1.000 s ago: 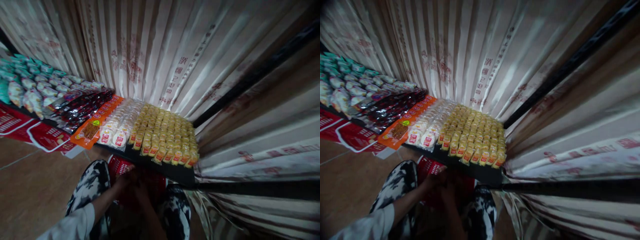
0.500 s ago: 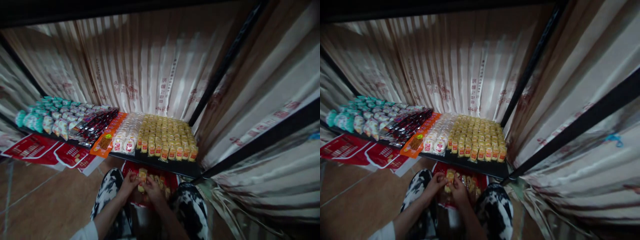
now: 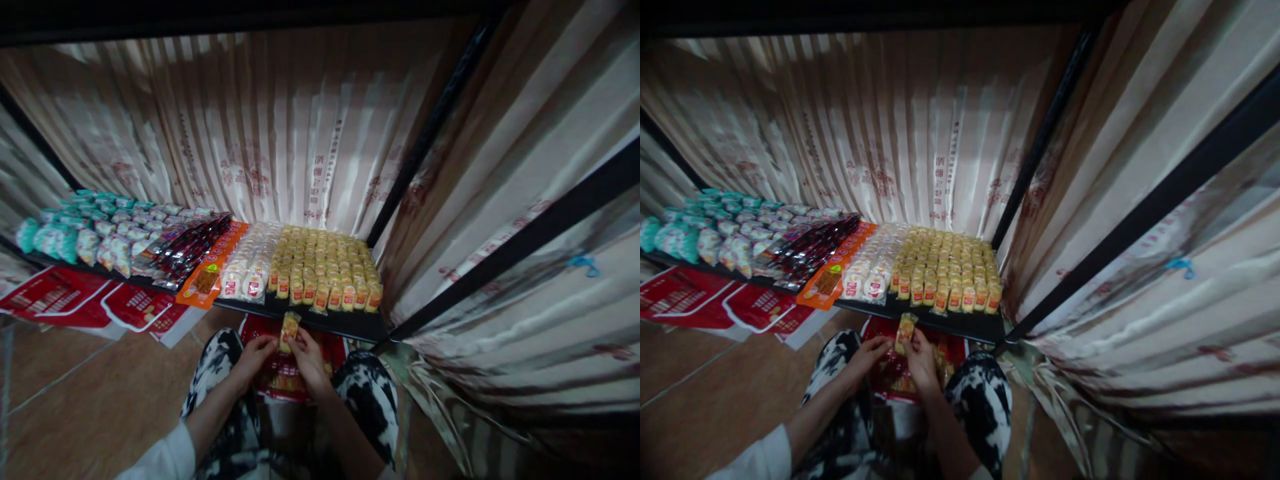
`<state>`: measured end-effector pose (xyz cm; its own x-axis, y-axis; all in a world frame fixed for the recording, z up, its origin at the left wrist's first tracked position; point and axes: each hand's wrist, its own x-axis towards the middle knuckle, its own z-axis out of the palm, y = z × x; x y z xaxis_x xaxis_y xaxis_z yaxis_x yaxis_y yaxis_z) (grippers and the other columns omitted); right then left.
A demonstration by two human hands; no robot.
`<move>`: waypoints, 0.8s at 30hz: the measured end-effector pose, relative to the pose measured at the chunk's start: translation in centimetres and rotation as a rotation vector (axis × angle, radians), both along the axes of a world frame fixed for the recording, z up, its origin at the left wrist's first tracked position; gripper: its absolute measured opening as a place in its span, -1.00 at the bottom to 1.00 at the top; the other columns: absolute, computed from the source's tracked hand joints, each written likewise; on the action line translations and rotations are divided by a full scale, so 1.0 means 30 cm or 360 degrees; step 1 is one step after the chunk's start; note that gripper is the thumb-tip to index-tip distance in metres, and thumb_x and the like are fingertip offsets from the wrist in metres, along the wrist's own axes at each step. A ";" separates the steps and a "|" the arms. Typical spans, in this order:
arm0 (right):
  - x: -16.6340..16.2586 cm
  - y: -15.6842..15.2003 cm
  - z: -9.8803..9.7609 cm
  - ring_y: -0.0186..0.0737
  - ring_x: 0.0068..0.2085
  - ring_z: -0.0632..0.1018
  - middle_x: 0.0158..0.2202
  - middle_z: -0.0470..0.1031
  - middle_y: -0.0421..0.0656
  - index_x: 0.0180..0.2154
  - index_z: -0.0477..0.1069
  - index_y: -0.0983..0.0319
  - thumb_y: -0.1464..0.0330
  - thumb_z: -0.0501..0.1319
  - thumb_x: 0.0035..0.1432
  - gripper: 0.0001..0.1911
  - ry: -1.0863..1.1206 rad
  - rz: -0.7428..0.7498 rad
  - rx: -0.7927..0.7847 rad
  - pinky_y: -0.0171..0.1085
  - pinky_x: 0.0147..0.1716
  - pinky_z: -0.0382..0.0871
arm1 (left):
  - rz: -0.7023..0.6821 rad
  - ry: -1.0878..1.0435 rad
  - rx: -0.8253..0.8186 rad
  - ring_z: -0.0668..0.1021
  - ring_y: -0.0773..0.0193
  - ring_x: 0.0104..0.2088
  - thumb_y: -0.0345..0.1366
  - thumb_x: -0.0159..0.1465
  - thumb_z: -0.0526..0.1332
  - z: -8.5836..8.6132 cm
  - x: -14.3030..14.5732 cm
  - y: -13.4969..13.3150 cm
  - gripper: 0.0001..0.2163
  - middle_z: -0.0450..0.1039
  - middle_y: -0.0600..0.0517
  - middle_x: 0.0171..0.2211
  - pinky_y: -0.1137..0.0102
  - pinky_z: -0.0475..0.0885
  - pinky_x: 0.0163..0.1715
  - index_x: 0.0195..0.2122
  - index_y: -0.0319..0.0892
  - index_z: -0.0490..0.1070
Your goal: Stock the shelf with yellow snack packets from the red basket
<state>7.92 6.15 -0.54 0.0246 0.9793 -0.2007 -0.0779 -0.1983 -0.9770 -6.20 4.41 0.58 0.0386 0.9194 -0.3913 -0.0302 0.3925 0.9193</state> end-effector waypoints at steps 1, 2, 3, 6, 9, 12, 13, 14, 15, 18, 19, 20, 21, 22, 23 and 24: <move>0.004 0.003 0.001 -0.16 -0.34 0.55 -0.33 0.54 -0.07 -0.15 0.41 0.28 0.05 0.30 -0.23 -0.39 0.0025 0.0001 -0.0023 -0.21 -0.31 0.44 | 0.0035 -0.0014 -0.0015 0.52 0.21 -0.27 0.08 -0.07 0.27 0.001 0.000 0.001 -0.51 0.52 -0.03 -0.32 0.39 0.37 -0.24 -0.29 -0.26 0.45; 0.009 0.006 0.003 -0.17 -0.33 0.55 -0.32 0.54 -0.07 -0.15 0.41 0.29 0.06 0.30 -0.23 -0.39 0.0046 0.0005 -0.0043 -0.22 -0.30 0.43 | 0.0063 -0.0021 -0.0034 0.52 0.23 -0.30 0.06 -0.07 0.28 0.005 0.000 0.004 -0.53 0.51 -0.02 -0.35 0.41 0.37 -0.28 -0.31 -0.26 0.45; 0.012 0.010 0.004 -0.17 -0.32 0.55 -0.31 0.54 -0.08 -0.15 0.40 0.29 0.08 0.30 -0.22 -0.40 0.0063 0.0009 -0.0055 -0.22 -0.29 0.43 | 0.0094 -0.0024 -0.0053 0.51 0.24 -0.32 0.05 -0.07 0.28 0.010 0.000 0.007 -0.55 0.51 -0.01 -0.38 0.42 0.37 -0.32 -0.33 -0.26 0.44; 0.019 0.026 0.008 -0.18 -0.32 0.55 -0.29 0.54 -0.09 -0.16 0.39 0.28 0.11 0.31 -0.22 -0.43 0.0100 0.0009 -0.0054 -0.22 -0.27 0.42 | 0.0097 -0.0062 -0.0066 0.50 0.28 -0.37 0.01 -0.05 0.28 0.036 0.002 0.024 -0.59 0.49 0.02 -0.41 0.45 0.34 -0.41 -0.32 -0.24 0.43; 0.011 0.048 0.007 -0.20 -0.33 0.55 -0.30 0.54 -0.11 -0.17 0.40 0.26 0.16 0.31 -0.20 -0.48 0.0105 0.0004 -0.0008 -0.24 -0.31 0.43 | -0.0007 -0.0114 0.0002 0.50 0.30 -0.38 -0.07 -0.06 0.32 0.061 0.008 0.044 -0.60 0.50 0.02 -0.40 0.46 0.33 -0.40 -0.27 -0.24 0.42; -0.013 0.071 0.003 -0.23 -0.37 0.54 -0.34 0.55 -0.13 -0.20 0.39 0.23 0.19 0.32 -0.21 -0.53 0.0080 -0.0037 0.0050 -0.25 -0.34 0.43 | 0.0019 -0.0137 0.0080 0.47 0.34 -0.44 -0.16 -0.11 0.36 0.064 0.014 0.060 -0.61 0.46 0.07 -0.47 0.47 0.33 -0.40 -0.28 -0.25 0.41; -0.022 0.078 0.002 -0.23 -0.38 0.54 -0.35 0.55 -0.13 -0.21 0.39 0.22 0.19 0.32 -0.22 -0.54 0.0071 -0.0053 0.0069 -0.25 -0.35 0.43 | 0.0052 -0.0138 0.0094 0.46 0.36 -0.47 -0.18 -0.12 0.36 0.059 0.015 0.065 -0.61 0.44 0.09 -0.50 0.48 0.32 -0.41 -0.28 -0.25 0.40; -0.032 0.084 0.000 -0.23 -0.38 0.54 -0.36 0.55 -0.13 -0.23 0.39 0.22 0.19 0.32 -0.22 -0.56 0.0060 -0.0061 0.0087 -0.25 -0.35 0.43 | 0.0075 -0.0137 0.0101 0.44 0.38 -0.50 -0.19 -0.12 0.35 0.052 0.015 0.070 -0.61 0.42 0.11 -0.53 0.48 0.31 -0.44 -0.28 -0.26 0.40; -0.041 0.090 -0.001 -0.23 -0.39 0.54 -0.37 0.55 -0.12 -0.25 0.39 0.23 0.19 0.31 -0.21 -0.58 0.0042 -0.0058 0.0109 -0.24 -0.35 0.43 | 0.0089 -0.0136 0.0103 0.42 0.38 -0.52 -0.19 -0.11 0.34 0.044 0.013 0.076 -0.62 0.40 0.13 -0.55 0.48 0.30 -0.46 -0.28 -0.26 0.39; -0.061 0.109 -0.008 -0.22 -0.34 0.55 -0.33 0.54 -0.09 -0.27 0.40 0.23 0.18 0.27 -0.14 -0.63 -0.0013 -0.0023 0.0184 -0.23 -0.30 0.44 | 0.0125 -0.0114 0.0121 0.41 0.38 -0.54 -0.19 -0.08 0.30 0.022 0.002 0.104 -0.65 0.40 0.12 -0.54 0.47 0.31 -0.47 -0.29 -0.27 0.39; -0.064 0.117 -0.011 -0.21 -0.30 0.55 -0.30 0.54 -0.08 -0.26 0.40 0.24 0.18 0.25 -0.11 -0.64 -0.0043 -0.0022 0.0207 -0.23 -0.26 0.43 | 0.0164 -0.0072 0.0140 0.41 0.38 -0.54 -0.20 -0.06 0.29 0.018 -0.004 0.118 -0.67 0.39 0.12 -0.54 0.47 0.32 -0.47 -0.30 -0.27 0.40; -0.066 0.124 -0.014 -0.21 -0.27 0.54 -0.26 0.53 -0.07 -0.23 0.40 0.24 0.18 0.22 -0.07 -0.65 -0.0090 -0.0026 0.0229 -0.22 -0.23 0.43 | 0.0216 -0.0005 0.0167 0.41 0.37 -0.54 -0.21 -0.04 0.27 0.016 -0.011 0.137 -0.70 0.39 0.12 -0.55 0.46 0.32 -0.46 -0.30 -0.26 0.40; -0.067 0.133 -0.016 -0.21 -0.23 0.54 -0.24 0.52 -0.06 -0.20 0.41 0.24 0.19 0.19 -0.03 -0.65 -0.0157 -0.0026 0.0252 -0.22 -0.21 0.42 | 0.0274 0.0083 0.0200 0.41 0.37 -0.54 -0.23 -0.03 0.25 0.015 -0.018 0.158 -0.73 0.38 0.13 -0.55 0.47 0.32 -0.46 -0.31 -0.25 0.40; -0.068 0.143 -0.017 -0.21 -0.21 0.53 -0.21 0.51 -0.06 -0.18 0.41 0.24 0.20 0.16 0.01 -0.65 -0.0240 -0.0021 0.0283 -0.22 -0.18 0.42 | 0.0325 0.0187 0.0239 0.41 0.37 -0.54 -0.26 -0.01 0.24 0.017 -0.026 0.181 -0.76 0.37 0.13 -0.56 0.47 0.32 -0.46 -0.32 -0.24 0.40; -0.070 0.154 -0.018 -0.21 -0.19 0.53 -0.19 0.50 -0.06 -0.16 0.41 0.23 0.21 0.13 0.04 -0.66 -0.0332 -0.0010 0.0323 -0.23 -0.17 0.41 | 0.0357 0.0302 0.0287 0.41 0.37 -0.54 -0.28 0.00 0.22 0.020 -0.034 0.206 -0.80 0.36 0.13 -0.56 0.47 0.31 -0.46 -0.34 -0.24 0.40; -0.073 0.166 -0.017 -0.21 -0.17 0.52 -0.18 0.49 -0.06 -0.14 0.41 0.23 0.23 0.11 0.06 -0.66 -0.0420 0.0007 0.0367 -0.23 -0.16 0.41 | 0.0368 0.0418 0.0344 0.41 0.37 -0.53 -0.30 0.02 0.20 0.024 -0.041 0.231 -0.83 0.36 0.13 -0.55 0.48 0.31 -0.45 -0.36 -0.23 0.41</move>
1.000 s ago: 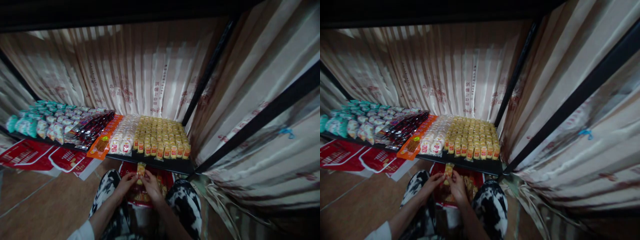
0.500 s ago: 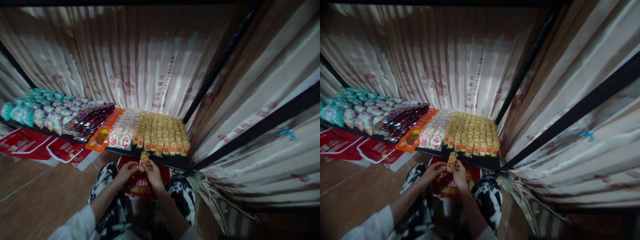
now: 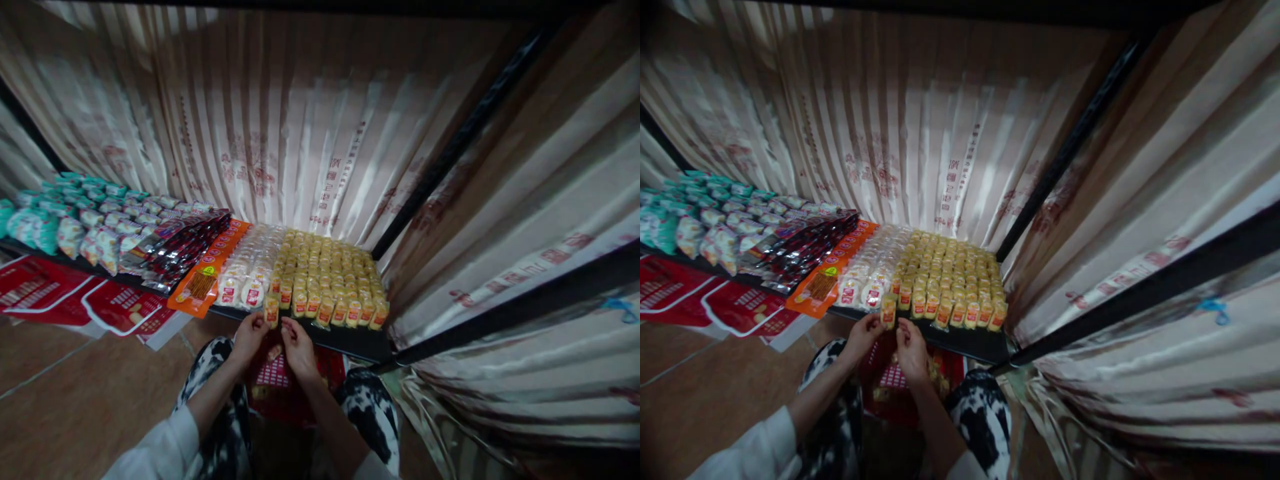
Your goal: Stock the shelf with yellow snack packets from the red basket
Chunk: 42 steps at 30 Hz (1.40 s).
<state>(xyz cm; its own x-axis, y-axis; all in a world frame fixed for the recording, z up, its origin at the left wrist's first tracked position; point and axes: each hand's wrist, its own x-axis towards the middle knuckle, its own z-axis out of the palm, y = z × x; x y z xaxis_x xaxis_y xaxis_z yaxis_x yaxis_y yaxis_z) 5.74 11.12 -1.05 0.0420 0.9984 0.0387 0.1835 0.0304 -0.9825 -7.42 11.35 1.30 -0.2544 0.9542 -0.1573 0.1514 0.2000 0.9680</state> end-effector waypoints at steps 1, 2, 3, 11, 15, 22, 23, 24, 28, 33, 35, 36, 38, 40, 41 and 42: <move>-0.004 0.012 0.002 -0.21 -0.16 0.52 -0.16 0.49 -0.06 -0.13 0.41 0.22 0.25 0.08 0.08 -0.66 -0.0073 0.0015 0.0041 -0.23 -0.15 0.41 | 0.0001 0.0120 0.0045 0.42 0.36 -0.51 -0.32 0.03 0.19 0.004 -0.006 0.024 -0.86 0.36 0.12 -0.54 0.48 0.31 -0.43 -0.37 -0.23 0.41; -0.010 0.024 0.004 -0.21 -0.15 0.51 -0.15 0.48 -0.06 -0.11 0.41 0.22 0.27 0.07 0.09 -0.66 -0.0134 0.0029 0.0079 -0.23 -0.15 0.41 | -0.0010 0.0234 0.0083 0.43 0.34 -0.49 -0.32 0.05 0.18 0.007 -0.011 0.046 -0.87 0.37 0.11 -0.53 0.47 0.32 -0.41 -0.36 -0.23 0.41; -0.018 0.035 0.007 -0.21 -0.14 0.51 -0.13 0.47 -0.06 -0.09 0.40 0.21 0.29 0.05 0.09 -0.65 -0.0187 0.0036 0.0112 -0.22 -0.15 0.41 | -0.0023 0.0341 0.0108 0.44 0.33 -0.46 -0.33 0.07 0.17 0.008 -0.014 0.065 -0.87 0.38 0.10 -0.51 0.47 0.32 -0.39 -0.35 -0.22 0.41; -0.063 0.085 0.005 -0.20 -0.13 0.49 -0.13 0.44 -0.04 -0.04 0.38 0.22 0.39 0.01 0.08 -0.60 -0.0476 0.0073 0.0335 -0.21 -0.13 0.41 | -0.0023 0.0737 0.0060 0.51 0.29 -0.33 -0.35 0.19 0.11 0.001 -0.012 0.112 -0.79 0.43 0.01 -0.34 0.44 0.35 -0.31 -0.14 -0.22 0.30; -0.065 0.093 -0.008 -0.20 -0.11 0.48 -0.11 0.43 -0.01 -0.02 0.38 0.25 0.39 -0.01 0.10 -0.59 -0.0515 0.0076 0.0388 -0.24 -0.17 0.43 | -0.0080 0.0765 0.0053 0.52 0.30 -0.36 -0.32 0.21 0.11 -0.004 -0.011 0.112 -0.80 0.44 0.02 -0.31 0.44 0.36 -0.32 -0.13 -0.19 0.26; -0.059 0.112 -0.028 -0.20 -0.08 0.47 -0.10 0.44 -0.02 -0.03 0.39 0.25 0.41 -0.01 0.10 -0.59 -0.0591 0.0015 0.0436 -0.23 -0.12 0.41 | -0.0052 0.1103 0.0215 0.48 0.16 -0.19 -0.26 0.27 0.04 -0.021 0.006 0.123 -0.79 0.35 -0.12 -0.16 0.35 0.38 -0.25 -0.14 -0.22 0.31; -0.057 0.114 -0.030 -0.20 -0.09 0.47 -0.11 0.44 -0.02 -0.03 0.39 0.25 0.41 -0.02 0.09 -0.59 -0.0608 0.0007 0.0423 -0.24 -0.14 0.42 | -0.0037 0.1113 0.0229 0.48 0.16 -0.20 -0.26 0.27 0.03 -0.024 0.008 0.127 -0.79 0.34 -0.12 -0.17 0.35 0.38 -0.25 -0.13 -0.22 0.31; -0.055 0.116 -0.032 -0.20 -0.11 0.48 -0.11 0.44 -0.02 -0.03 0.38 0.26 0.41 -0.02 0.09 -0.59 -0.0627 0.0005 0.0403 -0.25 -0.16 0.42 | -0.0021 0.1097 0.0253 0.47 0.17 -0.21 -0.28 0.27 0.03 -0.028 0.010 0.132 -0.79 0.34 -0.10 -0.19 0.35 0.38 -0.25 -0.13 -0.21 0.31; -0.052 0.114 -0.029 -0.22 -0.16 0.49 -0.13 0.45 0.01 -0.01 0.36 0.30 0.40 -0.05 0.11 -0.57 -0.0726 0.0024 0.0352 -0.26 -0.19 0.42 | 0.0025 0.0888 0.0318 0.46 0.24 -0.31 -0.34 0.23 0.04 -0.047 0.022 0.152 -0.81 0.35 0.00 -0.33 0.38 0.37 -0.27 -0.14 -0.21 0.28; -0.059 0.103 -0.018 -0.19 -0.07 0.46 -0.07 0.43 -0.01 0.07 0.29 0.26 0.40 -0.07 0.16 -0.55 -0.0851 0.0039 0.0360 -0.22 -0.07 0.35 | 0.0060 0.0769 0.0322 0.45 0.25 -0.33 -0.32 0.23 0.02 -0.077 0.039 0.165 -0.82 0.36 0.00 -0.34 0.38 0.36 -0.27 -0.17 -0.20 0.28; -0.062 0.101 -0.016 -0.18 -0.06 0.45 -0.07 0.43 -0.01 0.09 0.27 0.25 0.40 -0.08 0.17 -0.54 -0.0872 0.0041 0.0352 -0.20 -0.06 0.34 | 0.0074 0.0762 0.0335 0.46 0.25 -0.30 -0.31 0.25 0.01 -0.091 0.043 0.165 -0.80 0.37 -0.01 -0.31 0.37 0.36 -0.25 -0.13 -0.18 0.28; -0.063 0.100 -0.015 -0.18 -0.06 0.45 -0.06 0.42 0.00 0.10 0.25 0.25 0.40 -0.09 0.17 -0.54 -0.0876 0.0045 0.0346 -0.20 -0.06 0.34 | 0.0079 0.0770 0.0343 0.46 0.24 -0.29 -0.31 0.25 0.01 -0.097 0.044 0.165 -0.80 0.38 -0.01 -0.30 0.37 0.36 -0.24 -0.12 -0.18 0.27; -0.065 0.098 -0.014 -0.17 -0.04 0.44 -0.04 0.41 0.00 0.12 0.21 0.25 0.42 -0.09 0.17 -0.52 -0.0892 0.0050 0.0325 -0.19 -0.05 0.33 | 0.0086 0.0800 0.0362 0.46 0.23 -0.26 -0.31 0.26 0.01 -0.106 0.047 0.165 -0.81 0.39 -0.03 -0.29 0.37 0.35 -0.22 -0.14 -0.18 0.28; -0.067 0.097 -0.014 -0.15 -0.03 0.43 -0.03 0.39 0.01 0.14 0.19 0.26 0.43 -0.08 0.16 -0.51 -0.0919 0.0052 0.0284 -0.18 -0.04 0.32 | 0.0092 0.0822 0.0375 0.46 0.23 -0.25 -0.31 0.26 0.00 -0.108 0.049 0.166 -0.82 0.40 -0.04 -0.28 0.37 0.35 -0.21 -0.16 -0.19 0.30; -0.069 0.097 -0.015 -0.14 -0.02 0.43 -0.02 0.39 0.02 0.14 0.19 0.26 0.44 -0.08 0.16 -0.50 -0.0931 0.0055 0.0263 -0.17 -0.04 0.32 | 0.0096 0.0824 0.0376 0.46 0.22 -0.25 -0.31 0.27 0.00 -0.107 0.050 0.167 -0.82 0.40 -0.04 -0.28 0.37 0.35 -0.21 -0.16 -0.20 0.30; -0.072 0.098 -0.015 -0.13 -0.01 0.42 -0.02 0.38 0.02 0.15 0.18 0.27 0.44 -0.08 0.16 -0.50 -0.0939 0.0056 0.0245 -0.17 -0.03 0.32 | 0.0096 0.0823 0.0376 0.47 0.22 -0.24 -0.31 0.27 0.00 -0.106 0.051 0.167 -0.81 0.40 -0.05 -0.27 0.37 0.36 -0.20 -0.15 -0.20 0.30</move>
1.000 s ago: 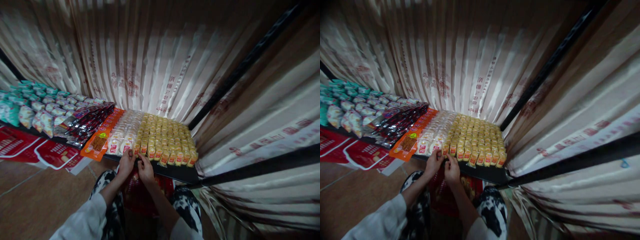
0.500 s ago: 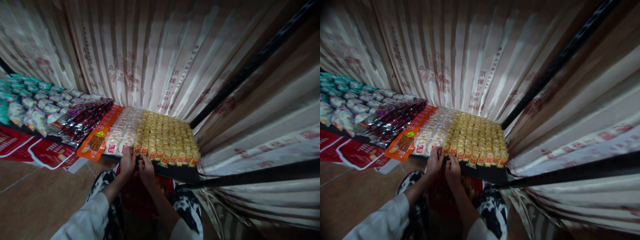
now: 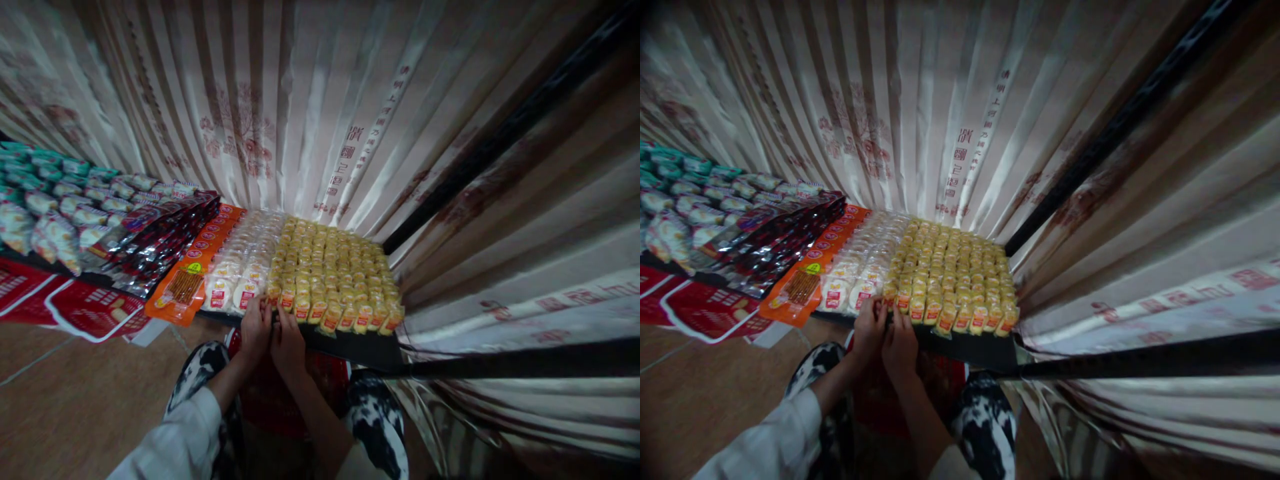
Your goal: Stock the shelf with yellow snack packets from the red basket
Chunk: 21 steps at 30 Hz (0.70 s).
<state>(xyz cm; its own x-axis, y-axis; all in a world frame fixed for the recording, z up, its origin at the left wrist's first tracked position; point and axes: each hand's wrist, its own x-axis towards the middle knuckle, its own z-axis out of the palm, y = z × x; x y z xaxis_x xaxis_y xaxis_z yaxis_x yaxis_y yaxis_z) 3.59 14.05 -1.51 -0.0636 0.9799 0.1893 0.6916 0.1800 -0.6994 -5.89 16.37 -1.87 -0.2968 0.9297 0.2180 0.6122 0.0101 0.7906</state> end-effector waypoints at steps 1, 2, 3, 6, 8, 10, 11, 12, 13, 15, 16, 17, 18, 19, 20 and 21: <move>-0.003 0.001 -0.001 -0.12 -0.01 0.42 -0.01 0.38 0.03 0.15 0.18 0.28 0.44 -0.08 0.16 -0.50 -0.0003 -0.0002 -0.0011 -0.16 -0.03 0.32 | -0.0002 -0.0001 0.0001 0.47 0.22 -0.23 -0.32 0.27 0.00 0.002 0.001 0.000 -0.81 0.41 -0.05 -0.26 0.37 0.36 -0.19 -0.14 -0.21 0.30; -0.005 0.001 -0.002 -0.12 0.00 0.41 -0.01 0.37 0.03 0.14 0.18 0.28 0.44 -0.08 0.16 -0.50 0.0001 -0.0002 -0.0013 -0.16 -0.03 0.31 | -0.0005 0.0004 0.0007 0.46 0.22 -0.20 -0.33 0.27 0.00 0.003 0.002 -0.001 -0.80 0.41 -0.06 -0.24 0.36 0.35 -0.17 -0.13 -0.21 0.30; -0.008 0.002 -0.004 -0.12 0.00 0.41 -0.02 0.38 0.04 0.14 0.19 0.29 0.44 -0.09 0.17 -0.51 0.0011 0.0000 -0.0005 -0.15 -0.02 0.31 | -0.0010 0.0013 0.0015 0.46 0.22 -0.18 -0.33 0.28 -0.01 0.005 0.002 -0.003 -0.79 0.41 -0.07 -0.22 0.36 0.34 -0.14 -0.12 -0.21 0.30; -0.010 -0.006 -0.006 -0.15 0.01 0.40 -0.02 0.37 0.05 0.12 0.21 0.32 0.43 -0.12 0.19 -0.53 0.0080 0.0021 0.0061 -0.16 0.01 0.29 | -0.0050 0.0044 0.0033 0.44 0.20 -0.11 -0.35 0.28 -0.02 0.010 0.002 -0.014 -0.76 0.40 -0.10 -0.16 0.34 0.32 -0.08 -0.07 -0.23 0.29; -0.004 -0.025 -0.007 -0.17 0.03 0.38 -0.01 0.36 0.06 0.10 0.23 0.32 0.43 -0.12 0.19 -0.55 0.0139 0.0074 0.0125 -0.15 0.04 0.27 | -0.0079 0.0060 0.0044 0.43 0.19 -0.07 -0.36 0.28 -0.04 0.016 0.000 -0.029 -0.72 0.39 -0.12 -0.11 0.32 0.32 -0.05 -0.01 -0.24 0.26; 0.007 -0.059 -0.010 -0.18 0.06 0.35 0.02 0.34 0.03 0.09 0.23 0.28 0.43 -0.10 0.19 -0.56 0.0197 0.0172 0.0206 -0.13 0.06 0.25 | -0.0092 0.0069 0.0051 0.41 0.19 -0.03 -0.37 0.28 -0.05 0.025 -0.003 -0.054 -0.69 0.37 -0.12 -0.08 0.32 0.31 -0.03 0.04 -0.23 0.22; 0.015 -0.082 -0.013 -0.19 0.08 0.34 0.03 0.33 0.02 0.09 0.22 0.25 0.44 -0.10 0.18 -0.56 0.0223 0.0224 0.0252 -0.13 0.07 0.25 | -0.0096 0.0073 0.0053 0.41 0.19 -0.03 -0.38 0.28 -0.06 0.029 -0.005 -0.071 -0.69 0.37 -0.11 -0.07 0.32 0.31 -0.03 0.04 -0.21 0.22; 0.023 -0.106 -0.019 -0.20 0.08 0.34 0.03 0.33 0.01 0.09 0.22 0.24 0.45 -0.09 0.17 -0.56 0.0244 0.0268 0.0291 -0.13 0.07 0.24 | -0.0101 0.0074 0.0050 0.42 0.20 -0.05 -0.38 0.28 -0.07 0.031 -0.007 -0.092 -0.70 0.37 -0.11 -0.09 0.33 0.31 -0.04 0.03 -0.20 0.23; 0.030 -0.130 -0.026 -0.20 0.08 0.34 0.03 0.33 0.00 0.08 0.22 0.23 0.46 -0.08 0.16 -0.56 0.0259 0.0298 0.0313 -0.13 0.07 0.24 | -0.0109 0.0073 0.0046 0.43 0.21 -0.07 -0.38 0.28 -0.07 0.030 -0.008 -0.115 -0.71 0.38 -0.10 -0.12 0.33 0.32 -0.05 -0.01 -0.20 0.26; 0.045 -0.176 -0.050 -0.21 0.05 0.37 0.00 0.36 -0.02 0.06 0.25 0.22 0.49 -0.06 0.12 -0.55 0.0269 0.0312 0.0295 -0.15 0.06 0.26 | -0.0143 0.0062 0.0022 0.45 0.21 -0.12 -0.37 0.27 -0.07 0.015 -0.007 -0.170 -0.75 0.40 -0.09 -0.18 0.33 0.34 -0.07 -0.10 -0.18 0.32; 0.051 -0.194 -0.067 -0.21 0.03 0.39 -0.02 0.39 -0.02 0.04 0.27 0.22 0.50 -0.04 0.10 -0.55 0.0266 0.0302 0.0247 -0.16 0.05 0.27 | -0.0178 0.0052 -0.0009 0.46 0.21 -0.14 -0.37 0.27 -0.07 0.000 -0.004 -0.198 -0.76 0.40 -0.08 -0.21 0.33 0.34 -0.09 -0.15 -0.17 0.34; 0.057 -0.210 -0.086 -0.19 0.01 0.41 -0.05 0.41 -0.03 0.02 0.30 0.22 0.50 -0.02 0.08 -0.55 0.0263 0.0281 0.0172 -0.16 0.03 0.29 | -0.0231 0.0039 -0.0058 0.46 0.21 -0.15 -0.37 0.27 -0.08 -0.018 0.000 -0.226 -0.76 0.40 -0.07 -0.23 0.33 0.35 -0.10 -0.18 -0.16 0.35; 0.063 -0.222 -0.108 -0.17 -0.02 0.44 -0.07 0.43 -0.02 -0.02 0.34 0.21 0.49 -0.01 0.07 -0.57 0.0263 0.0244 0.0069 -0.15 0.00 0.30 | -0.0302 0.0028 -0.0130 0.46 0.22 -0.16 -0.37 0.27 -0.08 -0.041 0.005 -0.252 -0.76 0.40 -0.06 -0.24 0.34 0.36 -0.11 -0.19 -0.15 0.36; 0.070 -0.231 -0.132 -0.15 -0.05 0.46 -0.09 0.45 -0.02 -0.06 0.38 0.21 0.49 0.00 0.07 -0.60 0.0267 0.0198 -0.0046 -0.13 -0.02 0.32 | -0.0366 0.0024 -0.0230 0.47 0.23 -0.17 -0.39 0.26 -0.08 -0.066 0.012 -0.274 -0.76 0.39 -0.06 -0.23 0.35 0.36 -0.13 -0.19 -0.14 0.36; 0.076 -0.238 -0.157 -0.12 -0.08 0.48 -0.12 0.47 -0.01 -0.11 0.42 0.20 0.48 0.02 0.06 -0.63 0.0277 0.0154 -0.0160 -0.13 -0.05 0.33 | -0.0421 0.0026 -0.0360 0.48 0.24 -0.17 -0.41 0.25 -0.07 -0.093 0.018 -0.293 -0.75 0.39 -0.06 -0.21 0.35 0.36 -0.13 -0.18 -0.15 0.37; 0.083 -0.243 -0.182 -0.10 -0.11 0.50 -0.15 0.50 0.00 -0.16 0.45 0.20 0.48 0.03 0.05 -0.66 0.0292 0.0118 -0.0261 -0.13 -0.08 0.35 | -0.0466 0.0034 -0.0516 0.48 0.22 -0.16 -0.43 0.23 -0.05 -0.121 0.024 -0.307 -0.74 0.39 -0.08 -0.19 0.34 0.35 -0.13 -0.17 -0.16 0.38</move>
